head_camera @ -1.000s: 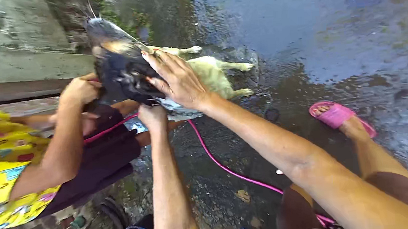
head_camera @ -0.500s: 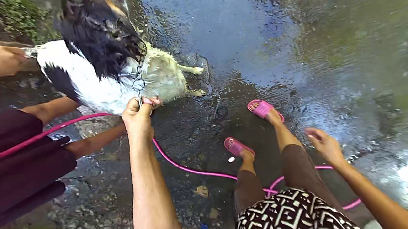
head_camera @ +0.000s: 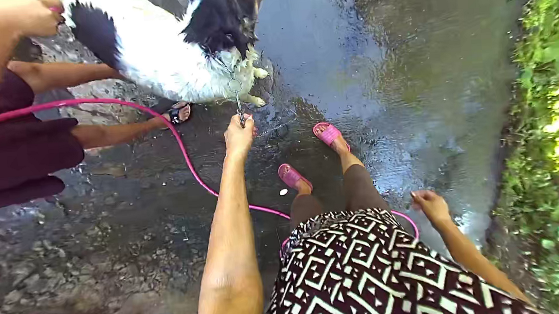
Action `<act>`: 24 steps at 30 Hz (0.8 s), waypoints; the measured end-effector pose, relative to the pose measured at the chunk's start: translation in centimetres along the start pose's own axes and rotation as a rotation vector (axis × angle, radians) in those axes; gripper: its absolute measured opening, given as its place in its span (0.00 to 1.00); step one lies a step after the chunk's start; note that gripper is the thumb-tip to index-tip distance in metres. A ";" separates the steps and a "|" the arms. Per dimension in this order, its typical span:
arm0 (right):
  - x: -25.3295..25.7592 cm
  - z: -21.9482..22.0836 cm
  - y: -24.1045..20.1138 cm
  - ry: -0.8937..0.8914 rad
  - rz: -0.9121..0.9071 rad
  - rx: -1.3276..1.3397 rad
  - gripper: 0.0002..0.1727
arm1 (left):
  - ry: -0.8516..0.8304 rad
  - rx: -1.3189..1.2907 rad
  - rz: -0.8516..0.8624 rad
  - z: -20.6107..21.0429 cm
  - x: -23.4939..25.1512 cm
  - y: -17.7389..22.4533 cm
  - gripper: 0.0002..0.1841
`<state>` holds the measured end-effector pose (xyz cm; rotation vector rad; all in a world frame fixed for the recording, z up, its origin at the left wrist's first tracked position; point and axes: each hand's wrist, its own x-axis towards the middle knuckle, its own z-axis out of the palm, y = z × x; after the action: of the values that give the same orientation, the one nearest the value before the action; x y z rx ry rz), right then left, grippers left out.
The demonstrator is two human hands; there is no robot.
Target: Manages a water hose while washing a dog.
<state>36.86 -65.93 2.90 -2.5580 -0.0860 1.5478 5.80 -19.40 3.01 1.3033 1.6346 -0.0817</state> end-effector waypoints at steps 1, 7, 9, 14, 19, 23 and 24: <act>-0.4 -0.4 -3.2 -0.020 -0.087 -0.052 0.22 | -0.009 0.010 -0.013 0.2 -0.9 -0.4 0.21; -2.8 -0.5 -14.4 -0.003 -0.408 -0.029 0.15 | -0.014 0.112 -0.099 -0.4 -5.8 -4.0 0.21; -3.2 -0.5 -13.6 -0.030 -0.409 -0.051 0.15 | -0.018 0.147 -0.114 -1.2 -7.6 -5.7 0.22; -2.6 -2.4 -10.5 -0.074 -0.303 -0.351 0.22 | 0.013 0.146 -0.127 -2.4 -11.7 -7.4 0.23; -3.6 -5.3 -11.2 -0.095 -0.217 -0.496 0.20 | -0.032 0.159 -0.130 -3.6 -13.8 -7.9 0.22; -4.3 -5.9 -18.1 -0.094 -0.383 -0.550 0.21 | -0.004 0.169 -0.056 -6.0 -16.1 -6.4 0.21; -4.6 -5.7 -20.3 -0.098 -0.441 -0.552 0.22 | 0.000 0.165 -0.037 -6.4 -16.8 -6.0 0.21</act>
<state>40.39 -47.01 12.74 -2.5598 -1.1483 1.6242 -4.22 -29.81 15.17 1.3968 1.6809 -0.2428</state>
